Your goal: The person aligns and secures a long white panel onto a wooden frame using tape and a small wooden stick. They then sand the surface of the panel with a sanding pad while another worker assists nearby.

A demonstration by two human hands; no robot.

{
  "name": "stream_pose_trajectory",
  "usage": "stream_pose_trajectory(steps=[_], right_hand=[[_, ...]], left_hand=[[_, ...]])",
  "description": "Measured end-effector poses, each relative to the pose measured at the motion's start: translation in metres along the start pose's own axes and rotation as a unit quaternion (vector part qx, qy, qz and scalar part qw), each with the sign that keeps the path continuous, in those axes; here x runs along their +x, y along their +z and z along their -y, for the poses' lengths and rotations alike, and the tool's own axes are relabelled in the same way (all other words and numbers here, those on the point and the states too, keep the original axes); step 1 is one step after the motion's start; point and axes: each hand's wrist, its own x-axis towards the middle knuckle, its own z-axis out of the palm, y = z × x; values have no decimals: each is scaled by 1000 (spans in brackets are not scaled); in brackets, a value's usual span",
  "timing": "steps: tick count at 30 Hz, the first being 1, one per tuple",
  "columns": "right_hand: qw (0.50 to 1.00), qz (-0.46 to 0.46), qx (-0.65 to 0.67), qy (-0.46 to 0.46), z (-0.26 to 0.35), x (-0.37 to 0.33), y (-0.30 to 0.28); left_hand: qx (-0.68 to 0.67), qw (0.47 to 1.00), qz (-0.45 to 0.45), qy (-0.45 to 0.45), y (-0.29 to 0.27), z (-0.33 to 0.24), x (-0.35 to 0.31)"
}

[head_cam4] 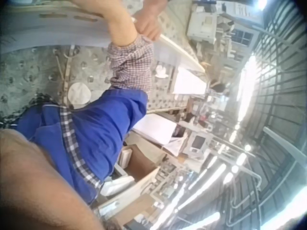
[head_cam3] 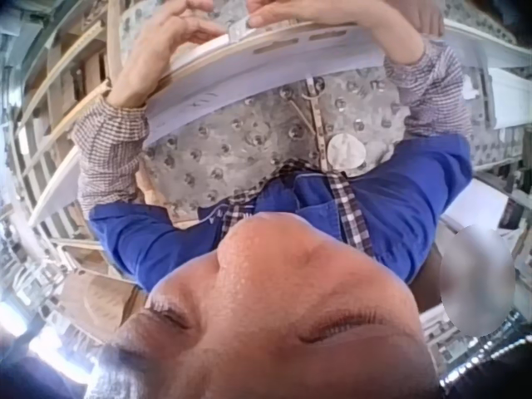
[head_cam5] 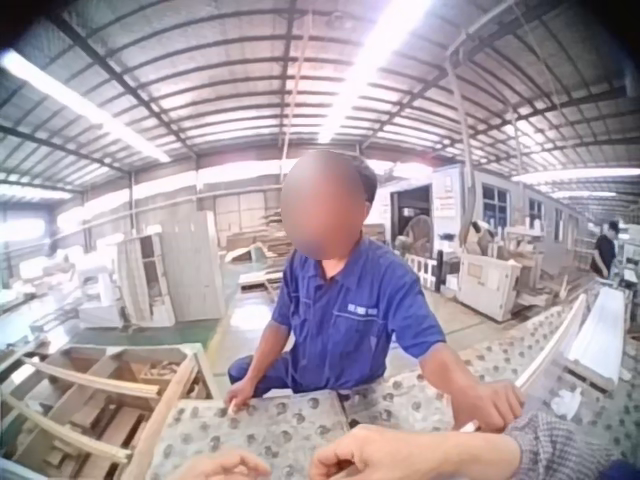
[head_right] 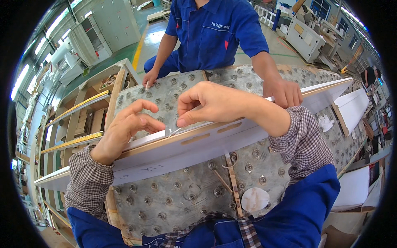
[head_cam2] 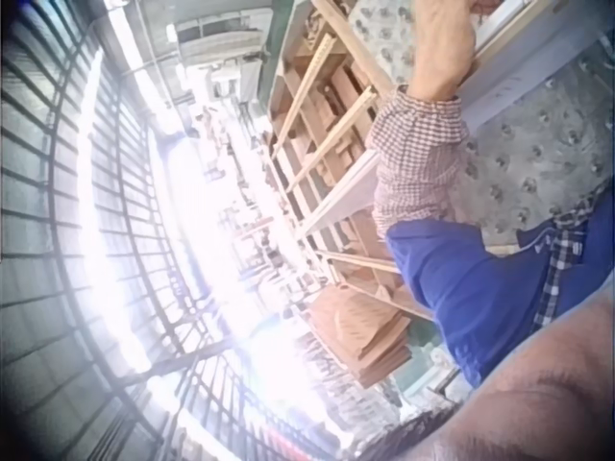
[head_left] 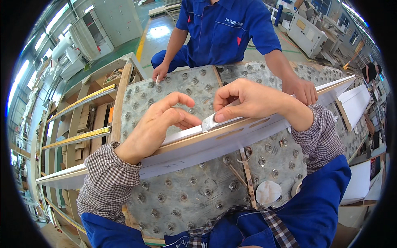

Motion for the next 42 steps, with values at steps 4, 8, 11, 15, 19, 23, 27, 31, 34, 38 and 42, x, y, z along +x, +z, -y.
stream_pose_trajectory(steps=[4, 8, 11, 15, 19, 23, 27, 31, 34, 38, 42], right_hand=[[999, -12, -31, -5, 5, 8, 5], [997, -59, 1, -43, 8, 11, 10], [988, -60, -97, -102, 5, 0, 3], [962, -115, -190, -159, 9, -18, -1], [935, -131, -275, -180, 3, -22, -1], [892, -156, -346, -245, 3, -22, 0], [833, -196, -420, -303, 7, -18, 10], [823, -209, -426, -311, 11, -15, 17], [842, -222, -390, -298, 12, -15, 18], [865, -214, -371, -261, 12, -26, 6], [871, -175, -375, -264, 11, -26, 7]], left_hand=[[-28, 1000, -10, -9, -2, 1, 1], [-54, 998, -26, -30, -2, 1, 0], [-71, 996, -32, -35, 1, -1, -1], [-48, 999, -16, -21, 0, 1, 1], [-4, 1000, 17, -24, -2, -1, 3], [2, 999, 17, -28, 0, -4, 1], [-3, 999, 18, -29, 0, -4, 0], [-7, 1000, 4, -27, 1, -4, 1], [-11, 1000, -7, -23, 2, -3, 0], [-18, 999, 5, -39, 3, -7, 0], [-18, 999, 5, -31, 3, -6, 0]])
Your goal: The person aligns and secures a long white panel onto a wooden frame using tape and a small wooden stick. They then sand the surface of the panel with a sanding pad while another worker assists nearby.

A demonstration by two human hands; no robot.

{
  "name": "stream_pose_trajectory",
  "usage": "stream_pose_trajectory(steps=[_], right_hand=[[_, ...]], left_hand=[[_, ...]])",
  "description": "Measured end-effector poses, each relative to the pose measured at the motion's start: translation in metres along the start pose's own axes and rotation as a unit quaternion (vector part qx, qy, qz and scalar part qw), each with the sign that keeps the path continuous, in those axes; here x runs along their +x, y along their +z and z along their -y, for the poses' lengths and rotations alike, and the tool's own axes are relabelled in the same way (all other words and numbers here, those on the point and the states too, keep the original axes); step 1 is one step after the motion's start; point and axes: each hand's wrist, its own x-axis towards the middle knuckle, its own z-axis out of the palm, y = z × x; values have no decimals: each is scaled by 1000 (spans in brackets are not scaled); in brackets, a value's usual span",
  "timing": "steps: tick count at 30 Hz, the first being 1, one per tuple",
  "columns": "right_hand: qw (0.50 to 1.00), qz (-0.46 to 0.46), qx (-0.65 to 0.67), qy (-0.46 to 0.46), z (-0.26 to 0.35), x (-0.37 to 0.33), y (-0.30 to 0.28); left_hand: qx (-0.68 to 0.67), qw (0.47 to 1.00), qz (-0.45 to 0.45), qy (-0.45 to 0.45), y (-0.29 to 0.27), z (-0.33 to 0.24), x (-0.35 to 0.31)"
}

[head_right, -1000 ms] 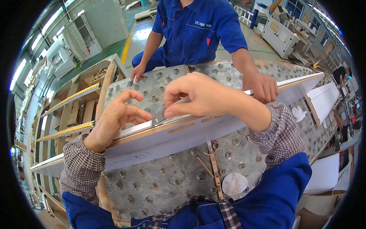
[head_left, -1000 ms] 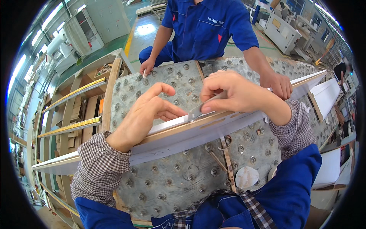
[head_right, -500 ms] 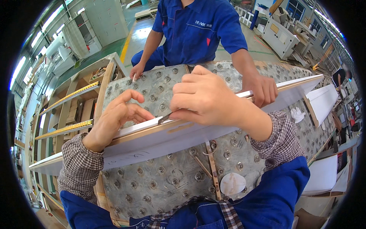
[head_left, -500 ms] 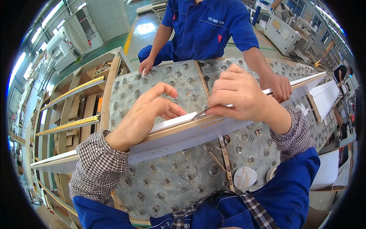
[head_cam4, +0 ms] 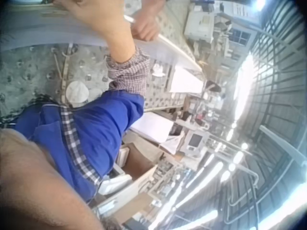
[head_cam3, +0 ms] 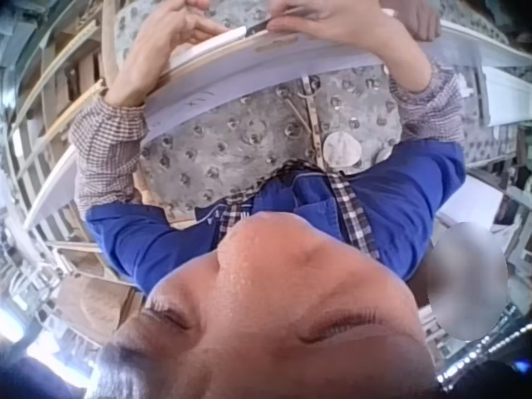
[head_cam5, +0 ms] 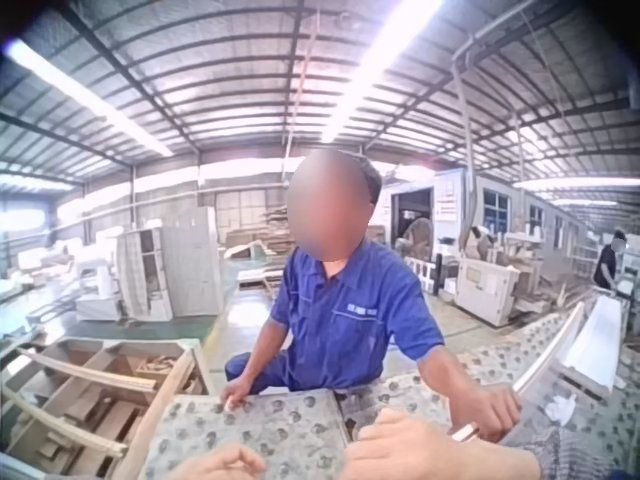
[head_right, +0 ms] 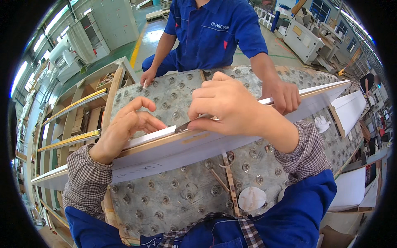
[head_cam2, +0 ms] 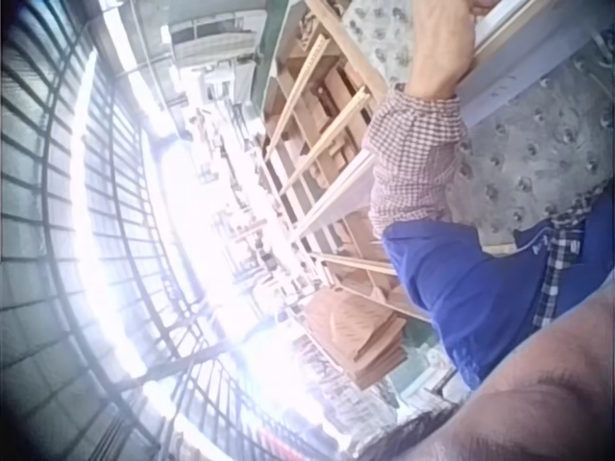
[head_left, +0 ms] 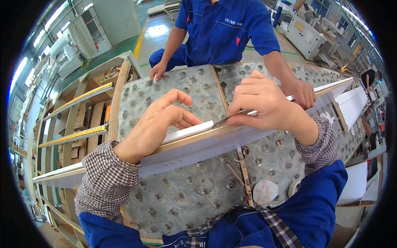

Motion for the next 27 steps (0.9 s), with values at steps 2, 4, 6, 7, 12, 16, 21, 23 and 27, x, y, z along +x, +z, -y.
stream_pose_trajectory(steps=[2, 4, 6, 7, 12, 16, 21, 23, 27], right_hand=[[1000, -10, -18, -16, -1, 2, 5], [999, -23, -20, -13, 1, 3, 10], [999, -35, -15, -10, 2, 5, 15], [999, -40, -10, -8, 2, 7, 16], [998, -51, 23, 23, 0, 0, 12], [999, -31, 23, 12, -3, -2, 7], [1000, -22, -7, 2, 4, 10, 14], [999, -36, 13, 15, 2, 9, 19], [996, -53, 64, 19, -6, 6, 14]], left_hand=[[4, 1000, 5, 0, 0, 1, 1], [5, 1000, 1, 6, 0, 2, 3], [3, 1000, -10, 18, 0, 3, 3], [0, 1000, -12, 17, -1, 4, 3], [1, 1000, -2, -9, -2, 1, 2], [4, 1000, 3, -6, -2, 2, 3], [12, 1000, 5, -4, -3, 2, 2], [19, 1000, -3, -5, -3, 2, 3], [13, 1000, -3, -10, -3, 0, 2]])
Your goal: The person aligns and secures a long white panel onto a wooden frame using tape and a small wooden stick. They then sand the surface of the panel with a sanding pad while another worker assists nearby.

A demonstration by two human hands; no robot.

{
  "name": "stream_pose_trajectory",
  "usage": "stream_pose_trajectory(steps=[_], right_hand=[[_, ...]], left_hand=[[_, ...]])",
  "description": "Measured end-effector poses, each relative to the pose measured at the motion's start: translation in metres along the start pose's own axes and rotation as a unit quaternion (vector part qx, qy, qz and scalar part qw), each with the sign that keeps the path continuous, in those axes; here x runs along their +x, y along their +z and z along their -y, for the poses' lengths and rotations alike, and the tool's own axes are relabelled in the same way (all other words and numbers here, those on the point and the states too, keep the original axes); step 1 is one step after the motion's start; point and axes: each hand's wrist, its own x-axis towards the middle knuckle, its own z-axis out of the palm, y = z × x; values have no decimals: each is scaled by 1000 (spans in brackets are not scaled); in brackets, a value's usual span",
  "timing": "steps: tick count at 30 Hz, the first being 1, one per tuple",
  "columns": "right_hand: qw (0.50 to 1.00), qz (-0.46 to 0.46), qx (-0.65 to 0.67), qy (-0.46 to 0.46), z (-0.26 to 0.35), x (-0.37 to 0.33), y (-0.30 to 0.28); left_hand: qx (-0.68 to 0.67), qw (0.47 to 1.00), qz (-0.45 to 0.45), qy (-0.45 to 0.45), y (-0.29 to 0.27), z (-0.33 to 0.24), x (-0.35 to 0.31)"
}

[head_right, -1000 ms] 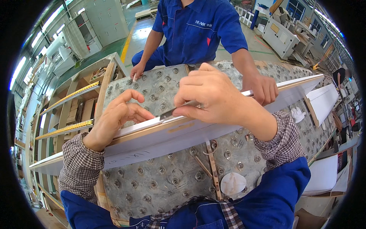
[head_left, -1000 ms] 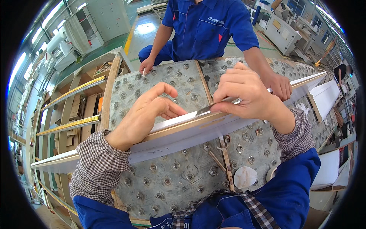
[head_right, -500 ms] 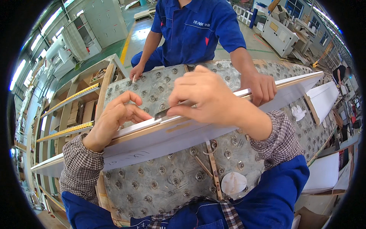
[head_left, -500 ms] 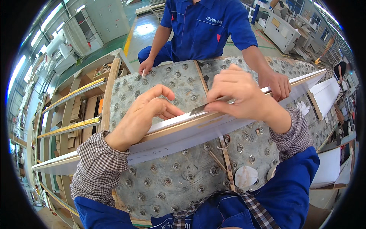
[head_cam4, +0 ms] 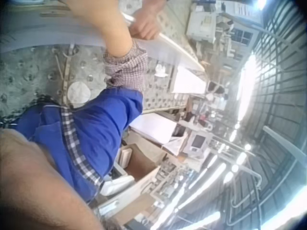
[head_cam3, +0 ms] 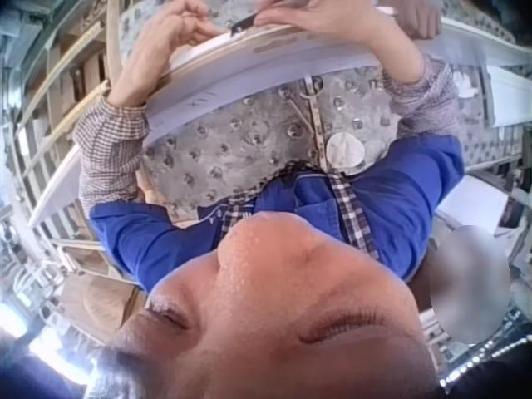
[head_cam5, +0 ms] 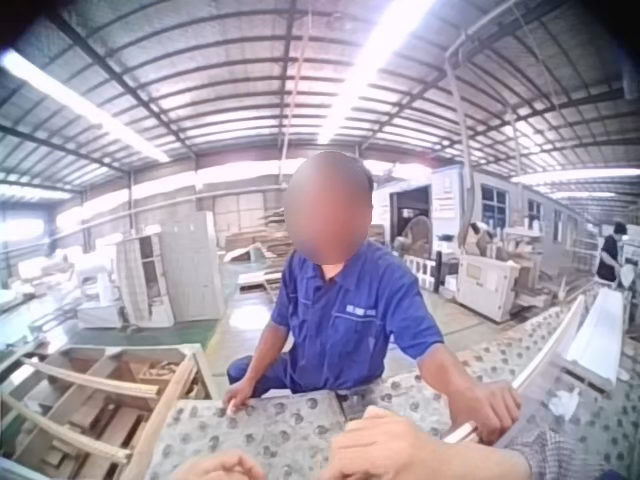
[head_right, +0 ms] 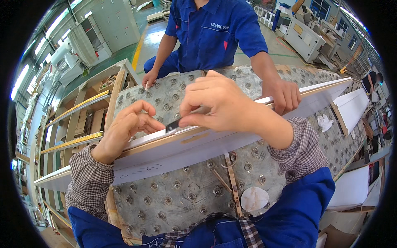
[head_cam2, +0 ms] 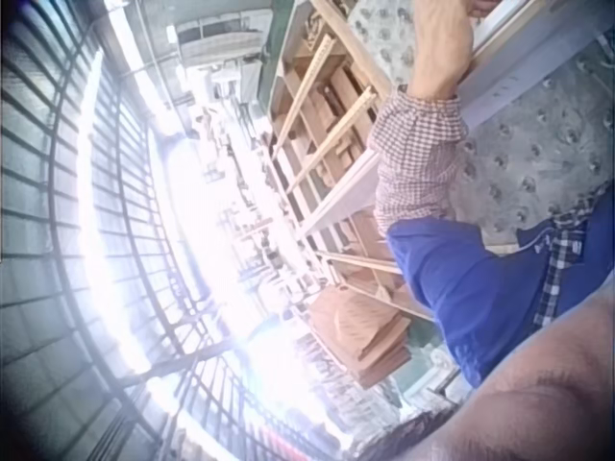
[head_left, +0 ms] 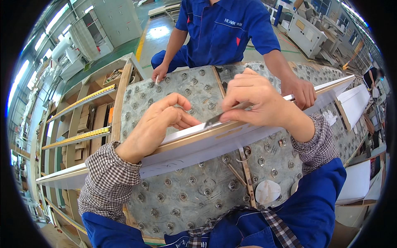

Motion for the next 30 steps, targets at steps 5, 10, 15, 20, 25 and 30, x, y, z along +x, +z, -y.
stream_pose_trajectory(steps=[5, 10, 15, 20, 25, 30], right_hand=[[999, 32, -30, -7, 1, -1, 0], [999, -20, 5, 44, 0, -1, 1], [953, -130, 140, 234, 6, -11, -4], [910, -117, 204, 342, 2, -15, -7], [899, -109, 236, 353, -4, -20, -6], [902, -84, 237, 350, -3, -20, -7]], left_hand=[[1, 1000, 1, 3, -1, 2, 0], [21, 1000, -4, 13, 0, 4, 2], [297, 937, -23, 181, 13, -3, -5], [517, 757, 14, 399, 23, 6, -8], [594, 685, 23, 422, 21, 2, -19], [688, 588, -23, 425, 2, 7, -47]])
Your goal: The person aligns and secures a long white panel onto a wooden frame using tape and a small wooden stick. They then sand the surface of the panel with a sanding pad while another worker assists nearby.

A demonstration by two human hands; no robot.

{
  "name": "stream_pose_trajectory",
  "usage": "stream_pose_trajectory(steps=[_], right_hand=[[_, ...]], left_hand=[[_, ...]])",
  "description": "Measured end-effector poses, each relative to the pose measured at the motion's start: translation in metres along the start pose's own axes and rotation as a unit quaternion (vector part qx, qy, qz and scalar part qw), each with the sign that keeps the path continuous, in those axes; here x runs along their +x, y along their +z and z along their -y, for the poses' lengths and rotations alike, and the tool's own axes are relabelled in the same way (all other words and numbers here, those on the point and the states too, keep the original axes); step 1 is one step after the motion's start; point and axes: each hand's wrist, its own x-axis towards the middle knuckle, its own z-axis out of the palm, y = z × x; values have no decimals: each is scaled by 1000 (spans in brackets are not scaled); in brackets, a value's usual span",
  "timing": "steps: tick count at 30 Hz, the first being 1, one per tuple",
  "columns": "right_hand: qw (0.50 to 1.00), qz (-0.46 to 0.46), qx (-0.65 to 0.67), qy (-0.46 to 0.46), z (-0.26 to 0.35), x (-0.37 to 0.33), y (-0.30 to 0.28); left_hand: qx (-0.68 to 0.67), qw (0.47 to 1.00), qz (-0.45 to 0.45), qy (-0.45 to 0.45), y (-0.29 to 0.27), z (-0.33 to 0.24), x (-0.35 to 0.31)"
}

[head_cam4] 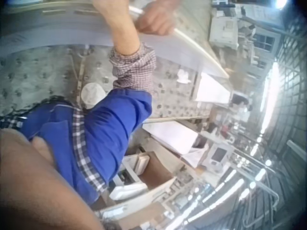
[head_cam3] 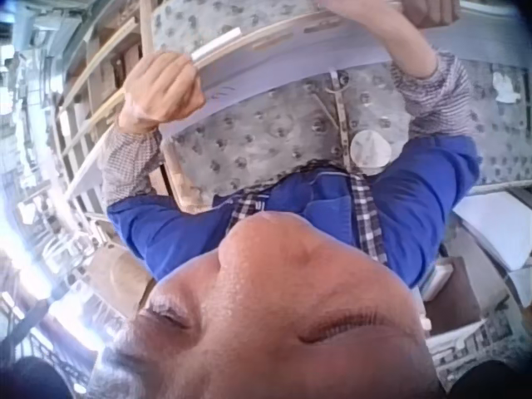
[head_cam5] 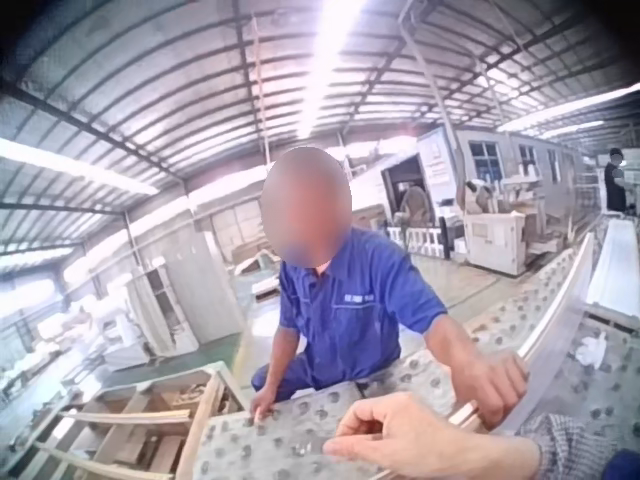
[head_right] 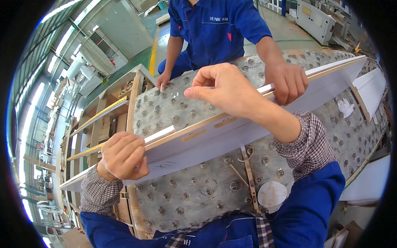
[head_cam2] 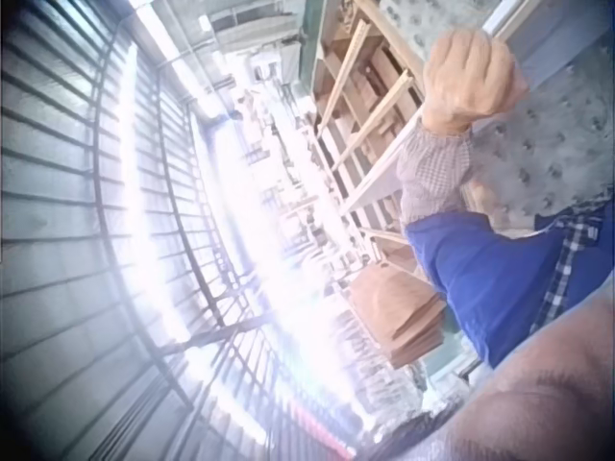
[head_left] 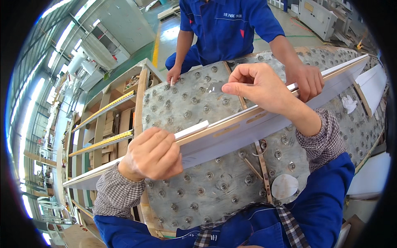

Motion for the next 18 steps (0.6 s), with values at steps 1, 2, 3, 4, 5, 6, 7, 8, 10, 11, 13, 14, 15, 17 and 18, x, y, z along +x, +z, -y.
stream_pose_trajectory(steps=[1, 2, 3, 4, 5, 6, 7, 8, 10, 11, 13, 14, 15, 17, 18], right_hand=[[1000, 3, 2, 3, 1, 0, 1], [1000, 4, 0, 7, 1, 0, 0], [1000, 6, -3, 11, 1, 1, 0], [1000, 9, -3, 10, 1, 1, -1], [1000, 12, -3, 10, -1, 2, -1], [1000, 16, -3, 10, -2, 3, -1], [1000, 21, 7, 11, -2, 2, -2], [999, 26, 19, 9, -2, 1, -2], [999, 32, 26, 12, -2, 0, -3], [999, 34, 22, 15, -2, 1, -2], [999, 35, 17, 16, -2, 1, -1], [999, 33, 12, 16, -2, 2, -1], [999, 31, 8, 16, -2, 2, -1], [999, 33, 10, 12, -3, 2, -1], [999, 34, 12, 10, -3, 1, -1]], left_hand=[[-52, 998, -4, -24, -3, -2, 8], [-104, 993, -12, -46, -3, -4, 24], [-157, 985, -20, -69, -1, -5, 36], [-186, 981, 16, -53, 2, -4, 40], [-193, 979, 13, -58, 5, -5, 39], [-199, 978, 10, -63, 8, -7, 37], [-208, 976, 5, -65, 12, -7, 37], [-190, 978, 4, -90, 9, -5, 29], [-152, 978, 5, -142, -5, 0, 10], [-134, 975, -35, -175, -5, -2, 11], [-151, 971, -53, -177, -2, -2, 28], [-179, 970, -71, -149, 6, -2, 35], [-207, 967, -88, -122, 16, -3, 40], [-215, 970, -89, -77, 20, -4, 42], [-194, 976, -72, -61, 17, -2, 40]])
